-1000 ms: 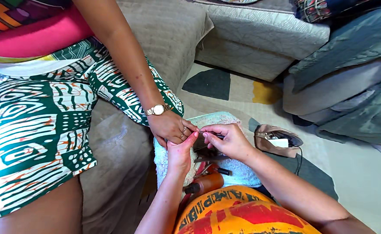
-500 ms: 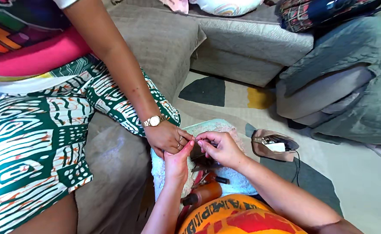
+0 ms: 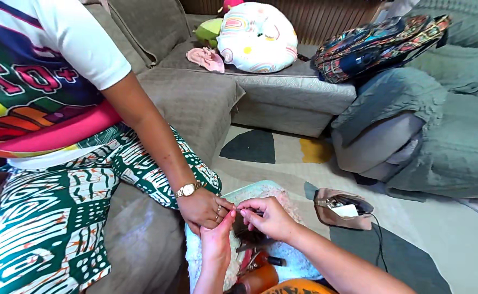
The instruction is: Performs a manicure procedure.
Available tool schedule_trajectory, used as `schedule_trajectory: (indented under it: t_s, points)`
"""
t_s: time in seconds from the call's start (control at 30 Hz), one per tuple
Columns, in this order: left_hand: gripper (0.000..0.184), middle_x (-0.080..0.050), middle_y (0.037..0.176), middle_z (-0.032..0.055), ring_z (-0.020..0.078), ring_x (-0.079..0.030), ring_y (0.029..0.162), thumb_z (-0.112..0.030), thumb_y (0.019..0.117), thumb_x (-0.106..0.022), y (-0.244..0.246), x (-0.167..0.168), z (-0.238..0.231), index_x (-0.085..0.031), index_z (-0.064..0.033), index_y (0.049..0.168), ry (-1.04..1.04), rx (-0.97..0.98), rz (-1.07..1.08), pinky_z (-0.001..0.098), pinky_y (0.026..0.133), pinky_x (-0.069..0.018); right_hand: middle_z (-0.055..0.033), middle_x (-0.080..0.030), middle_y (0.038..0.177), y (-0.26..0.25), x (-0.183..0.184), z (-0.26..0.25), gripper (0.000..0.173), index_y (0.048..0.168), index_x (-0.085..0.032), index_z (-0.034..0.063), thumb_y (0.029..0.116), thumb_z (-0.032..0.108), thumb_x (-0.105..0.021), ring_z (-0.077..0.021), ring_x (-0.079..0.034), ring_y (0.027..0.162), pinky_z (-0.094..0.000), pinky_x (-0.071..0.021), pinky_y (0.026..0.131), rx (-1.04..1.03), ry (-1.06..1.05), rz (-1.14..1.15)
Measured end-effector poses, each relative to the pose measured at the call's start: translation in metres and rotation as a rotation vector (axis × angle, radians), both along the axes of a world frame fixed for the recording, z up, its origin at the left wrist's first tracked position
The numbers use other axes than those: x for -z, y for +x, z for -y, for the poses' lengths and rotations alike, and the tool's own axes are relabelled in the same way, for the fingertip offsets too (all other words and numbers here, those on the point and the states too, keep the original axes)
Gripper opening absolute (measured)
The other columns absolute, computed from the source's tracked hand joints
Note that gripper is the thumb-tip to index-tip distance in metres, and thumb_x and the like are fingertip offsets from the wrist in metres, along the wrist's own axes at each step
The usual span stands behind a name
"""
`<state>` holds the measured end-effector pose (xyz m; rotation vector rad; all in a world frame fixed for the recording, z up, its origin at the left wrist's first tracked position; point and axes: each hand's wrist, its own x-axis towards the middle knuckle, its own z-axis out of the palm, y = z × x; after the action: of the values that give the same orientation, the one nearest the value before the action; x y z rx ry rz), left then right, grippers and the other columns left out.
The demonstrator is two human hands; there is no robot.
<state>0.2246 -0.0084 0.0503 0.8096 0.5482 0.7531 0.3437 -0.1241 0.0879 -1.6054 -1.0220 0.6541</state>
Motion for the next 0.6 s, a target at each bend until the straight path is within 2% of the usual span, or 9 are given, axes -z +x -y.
schedule_trajectory:
  t_s: [0.2,0.37,0.47,0.6]
  points:
    - [0.020,-0.072,0.086,0.0151,0.0129,-0.068,0.068,0.010,0.0784,-0.072,0.001,-0.001,0.003,-0.067,0.0044,0.097,0.003,-0.014,-0.007,0.0232,0.061,-0.0569,-0.0063,-0.072,0.082,-0.003,-0.001,-0.003,0.021,0.108,-0.072,-0.0012,0.1014,0.014,-0.059,-0.0077,-0.069,0.067,-0.0237,-0.0595,0.066,0.013,-0.006,-0.002]
    - [0.020,-0.073,0.086,0.0161,0.0128,-0.067,0.067,0.011,0.0776,-0.072,-0.001,0.000,0.003,-0.068,0.0049,0.096,0.007,-0.017,0.005,0.0231,0.060,-0.0567,-0.0088,-0.071,0.083,-0.002,0.001,-0.002,0.023,0.110,-0.071,-0.0008,0.1020,0.016,-0.057,-0.0099,-0.067,0.068,-0.0266,-0.0576,0.067,-0.010,-0.023,0.058]
    - [0.019,-0.073,0.084,0.0130,0.0111,-0.067,0.066,0.008,0.0797,-0.071,-0.003,0.000,0.003,-0.068,0.0033,0.098,0.017,-0.007,-0.024,0.0219,0.059,-0.0562,-0.0099,-0.071,0.084,-0.001,-0.004,0.001,0.024,0.111,-0.072,-0.0017,0.1015,0.015,-0.057,-0.0106,-0.067,0.069,-0.0274,-0.0574,0.068,-0.039,-0.032,0.062]
    - [0.023,-0.073,0.082,0.0085,0.0114,-0.070,0.068,0.012,0.0804,-0.069,-0.007,0.003,0.003,-0.067,0.0002,0.100,0.020,-0.028,0.005,0.0257,0.062,-0.0600,-0.0083,-0.069,0.081,-0.010,-0.022,-0.009,0.022,0.112,-0.068,-0.0059,0.1033,0.010,-0.056,-0.0079,-0.064,0.062,-0.0243,-0.0568,0.059,-0.134,0.197,-0.049]
